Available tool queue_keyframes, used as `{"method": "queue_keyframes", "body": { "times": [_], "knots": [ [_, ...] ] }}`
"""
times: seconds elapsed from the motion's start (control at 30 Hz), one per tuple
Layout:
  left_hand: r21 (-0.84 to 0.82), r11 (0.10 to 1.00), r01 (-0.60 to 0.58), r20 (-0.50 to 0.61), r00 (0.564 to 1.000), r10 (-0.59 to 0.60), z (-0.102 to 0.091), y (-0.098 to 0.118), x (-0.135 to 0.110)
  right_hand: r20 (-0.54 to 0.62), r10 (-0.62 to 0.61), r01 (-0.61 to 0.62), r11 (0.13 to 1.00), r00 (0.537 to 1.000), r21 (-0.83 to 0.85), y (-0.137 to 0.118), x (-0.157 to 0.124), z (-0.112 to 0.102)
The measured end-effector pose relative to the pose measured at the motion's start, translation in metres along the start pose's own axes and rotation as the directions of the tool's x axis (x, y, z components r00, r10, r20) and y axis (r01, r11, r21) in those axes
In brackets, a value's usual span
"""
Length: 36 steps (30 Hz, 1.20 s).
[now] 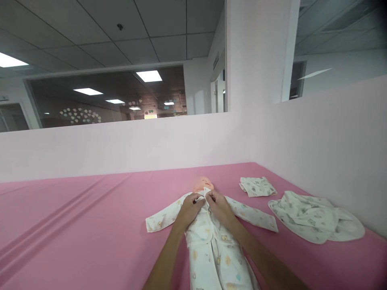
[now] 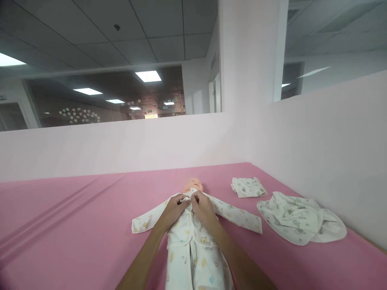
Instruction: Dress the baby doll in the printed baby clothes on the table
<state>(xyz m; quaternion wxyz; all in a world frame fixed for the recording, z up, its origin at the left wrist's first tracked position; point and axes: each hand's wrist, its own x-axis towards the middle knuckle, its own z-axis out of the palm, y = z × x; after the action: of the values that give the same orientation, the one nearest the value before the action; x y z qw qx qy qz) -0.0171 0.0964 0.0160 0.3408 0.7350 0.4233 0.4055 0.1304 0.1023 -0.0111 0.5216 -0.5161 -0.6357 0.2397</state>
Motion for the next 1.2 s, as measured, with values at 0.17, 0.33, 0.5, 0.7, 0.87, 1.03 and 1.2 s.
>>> {"method": "queue_keyframes", "body": {
  "times": [0.17,0.33,0.5,0.7,0.87,1.03,1.2],
  "knots": [
    [-0.042,0.999,0.028,-0.08,0.996,-0.031,0.005,-0.003,0.004,0.081,-0.002,-0.004,0.998,0.997,0.07,0.003,0.002,-0.001],
    [-0.136,0.989,0.058,-0.081,0.994,-0.069,0.006,-0.01,0.006,0.155,-0.03,0.011,0.992,0.987,0.123,0.001,0.0,-0.005],
    [-0.28,0.953,0.12,-0.067,0.987,-0.144,0.005,-0.015,0.007,0.067,-0.013,0.018,0.997,0.998,-0.073,-0.007,-0.004,-0.006],
    [-0.244,0.967,0.072,-0.104,0.99,-0.1,0.004,-0.013,0.005,-0.071,-0.006,-0.021,0.925,0.997,-0.379,-0.031,-0.025,-0.003],
    [-0.021,0.998,0.054,-0.134,0.989,-0.056,0.003,-0.006,0.004,-0.009,-0.062,0.045,0.807,0.998,-0.589,-0.043,-0.048,-0.007],
    [0.192,0.979,0.061,-0.23,0.973,-0.016,0.005,-0.004,0.002,0.061,0.071,-0.018,0.788,0.996,-0.616,-0.046,-0.048,-0.025],
    [0.469,0.883,0.019,-0.253,0.961,0.114,0.007,0.001,-0.002,0.113,0.1,0.012,0.696,0.989,-0.718,-0.056,-0.044,-0.033]
  ]
}}
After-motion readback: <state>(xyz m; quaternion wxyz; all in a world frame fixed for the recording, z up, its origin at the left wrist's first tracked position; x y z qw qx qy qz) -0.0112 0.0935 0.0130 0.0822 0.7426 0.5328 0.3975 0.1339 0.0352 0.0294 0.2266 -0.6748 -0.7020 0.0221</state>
